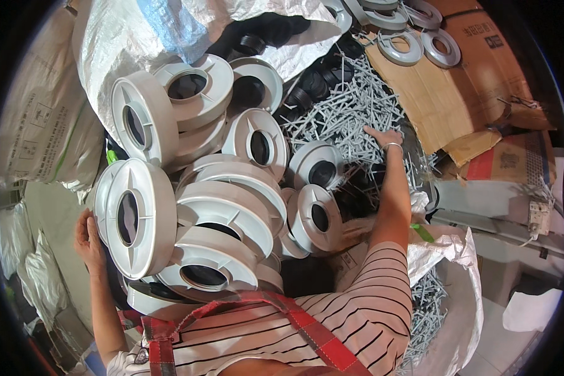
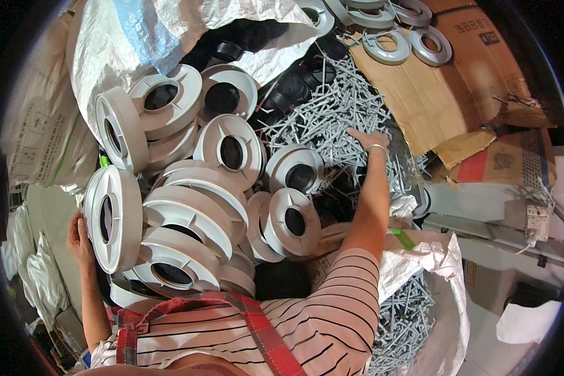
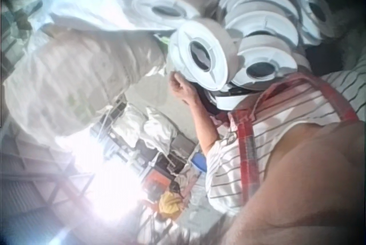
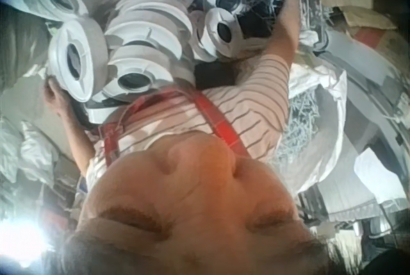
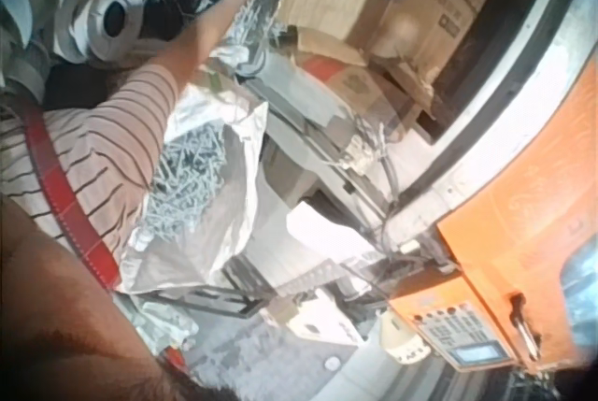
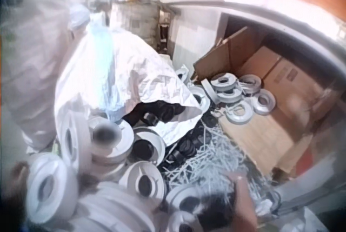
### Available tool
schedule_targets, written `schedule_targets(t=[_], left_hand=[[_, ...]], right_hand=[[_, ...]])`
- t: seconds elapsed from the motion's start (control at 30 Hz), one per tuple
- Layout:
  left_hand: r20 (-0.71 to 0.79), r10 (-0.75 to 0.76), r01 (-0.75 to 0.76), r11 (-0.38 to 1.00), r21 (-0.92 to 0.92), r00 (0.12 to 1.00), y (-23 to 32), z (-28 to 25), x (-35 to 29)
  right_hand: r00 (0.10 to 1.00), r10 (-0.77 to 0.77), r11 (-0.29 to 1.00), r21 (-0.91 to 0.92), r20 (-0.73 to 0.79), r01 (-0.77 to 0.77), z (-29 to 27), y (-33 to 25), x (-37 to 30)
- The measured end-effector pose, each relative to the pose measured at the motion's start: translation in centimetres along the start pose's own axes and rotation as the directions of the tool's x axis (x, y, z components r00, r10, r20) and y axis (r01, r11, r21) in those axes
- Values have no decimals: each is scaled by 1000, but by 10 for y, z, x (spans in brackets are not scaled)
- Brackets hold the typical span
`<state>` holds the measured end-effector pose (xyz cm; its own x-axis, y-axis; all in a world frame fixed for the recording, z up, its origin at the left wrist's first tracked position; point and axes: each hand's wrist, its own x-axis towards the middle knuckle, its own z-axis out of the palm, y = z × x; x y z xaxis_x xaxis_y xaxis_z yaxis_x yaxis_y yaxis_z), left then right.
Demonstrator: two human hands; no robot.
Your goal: The person sits on the floor and repeatedly picks up gray circular plastic parts and black rubber inserts, pressing the inserts into the center of the parts. The person stacks the assembled units on their lap and continues the process throughout the clip.
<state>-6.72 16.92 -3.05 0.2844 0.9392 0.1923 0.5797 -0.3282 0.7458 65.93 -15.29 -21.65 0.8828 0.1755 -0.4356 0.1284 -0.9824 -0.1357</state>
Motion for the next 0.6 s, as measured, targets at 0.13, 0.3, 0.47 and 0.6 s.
schedule_targets(t=[0.13,0.3,0.47,0.6], left_hand=[[10,11,-11,1000,-6,1000,7,2,3],[-12,-4,4,1000,26,1000,8,3,-2],[2,4,-4,1000,30,1000,6,0,-5],[22,24,-25,999,26,999,4,-1,4]], right_hand=[[994,-17,906,422,108,-30,9,15,25],[972,-124,821,571,200,-13,12,31,30],[977,-159,862,502,143,67,21,13,19],[948,-192,620,780,252,-82,33,28,41]])
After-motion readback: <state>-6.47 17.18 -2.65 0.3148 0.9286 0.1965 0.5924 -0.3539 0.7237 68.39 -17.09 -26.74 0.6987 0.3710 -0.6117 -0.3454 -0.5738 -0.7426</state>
